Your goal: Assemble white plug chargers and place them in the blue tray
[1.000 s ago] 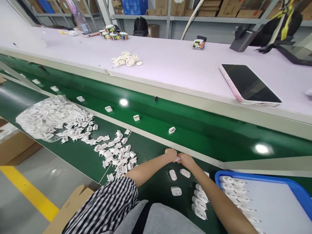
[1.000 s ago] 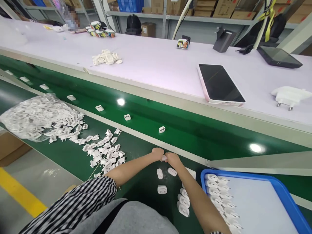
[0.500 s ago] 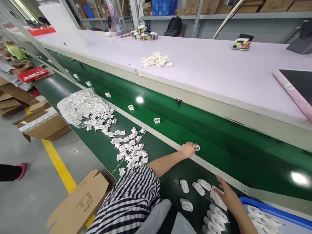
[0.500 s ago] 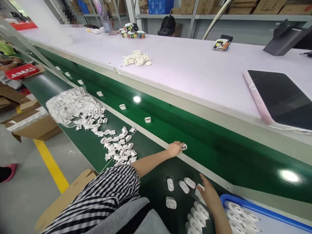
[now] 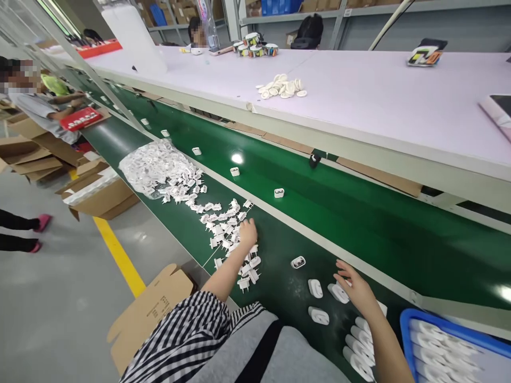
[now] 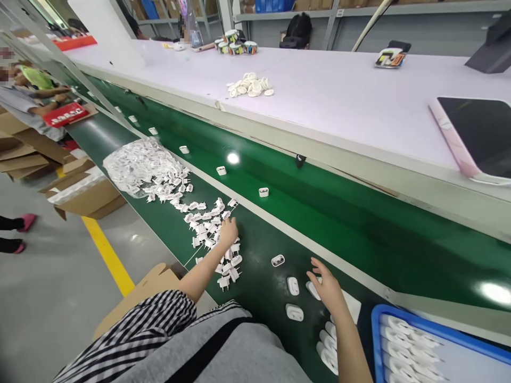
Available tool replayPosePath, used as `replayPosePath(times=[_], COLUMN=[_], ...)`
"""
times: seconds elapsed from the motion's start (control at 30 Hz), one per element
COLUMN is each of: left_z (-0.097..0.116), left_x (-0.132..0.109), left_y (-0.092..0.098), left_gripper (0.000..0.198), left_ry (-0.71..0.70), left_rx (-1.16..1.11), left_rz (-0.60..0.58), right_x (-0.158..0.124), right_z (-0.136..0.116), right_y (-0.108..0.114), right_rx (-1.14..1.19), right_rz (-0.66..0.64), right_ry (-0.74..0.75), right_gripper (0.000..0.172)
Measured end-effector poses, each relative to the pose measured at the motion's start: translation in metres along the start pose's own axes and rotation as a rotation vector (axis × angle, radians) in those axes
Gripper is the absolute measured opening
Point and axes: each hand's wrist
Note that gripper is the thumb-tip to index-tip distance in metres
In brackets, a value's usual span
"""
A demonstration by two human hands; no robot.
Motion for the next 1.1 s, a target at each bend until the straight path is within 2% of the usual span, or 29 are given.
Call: replayPosePath(times=[0.07, 0.1, 0.17, 0.23, 0.3, 0.37, 0.43, 0.5, 0.6, 0.67, 0.83, 1.1], left_z=[-0.017, -0.02, -0.015, 0.004, 0.029, 0.052, 0.068, 0.073, 0.071, 0.069, 0.074, 0.075], left_x=[0.011, 0.013, 0.008, -0.007, -0.026, -0.045, -0.059, -0.066, -0.068, -0.069, -0.066, -0.062], left_y=[0.01, 0.013, 0.012, 0.006, -0.004, -0.016, -0.027, -0.035, -0.045, -0.052, -0.067, -0.065], left_gripper=[0.029, 0.028, 0.026, 0.024, 0.021, 0.018, 0.018, 0.024, 0.05, 0.056, 0.029, 0.03], left_ry=[0.051, 0.028, -0.087, -0.241, -0.363, -0.412, -0.418, -0.376, -0.3, -0.309, -0.43, -0.533], left_rx=[-0.018, -0.032, -0.129, -0.387, -0.724, -0.96, -1.035, -0.948, -0.647, -0.502, -0.431, -0.343], left_rz=[-0.098, -0.123, -0.097, -0.08, -0.124, -0.208, -0.247, -0.236, -0.225, -0.242, -0.222, -0.205], right_x=[-0.002, -0.002, -0.001, 0.002, 0.004, 0.006, 0.009, 0.014, 0.027, 0.035, 0.045, 0.044], right_z=[-0.005, -0.008, -0.017, -0.027, -0.037, -0.042, -0.042, -0.036, -0.025, -0.02, -0.023, -0.027], right_y=[-0.004, -0.008, -0.018, -0.029, -0.04, -0.05, -0.058, -0.064, -0.071, -0.073, -0.072, -0.065], right_rx=[0.062, 0.105, 0.222, 0.365, 0.509, 0.615, 0.657, 0.639, 0.571, 0.477, 0.139, -0.15], right_rz=[-0.005, -0.014, -0.046, -0.094, -0.153, -0.206, -0.224, -0.196, -0.101, -0.072, -0.133, -0.131], right_ry=[0.005, 0.003, -0.026, -0.076, -0.1, -0.074, -0.045, -0.033, 0.017, 0.072, 0.144, 0.19], right_gripper=[0.038, 0.037, 0.038, 0.041, 0.045, 0.045, 0.039, 0.03, 0.019, 0.016, 0.017, 0.019])
Point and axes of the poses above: each hand's wrist, its own x-axis towards the middle knuckle, its own y-axis out of the back of the hand, z = x × y, and after that the axes turned 8 degrees about -y, right-handed
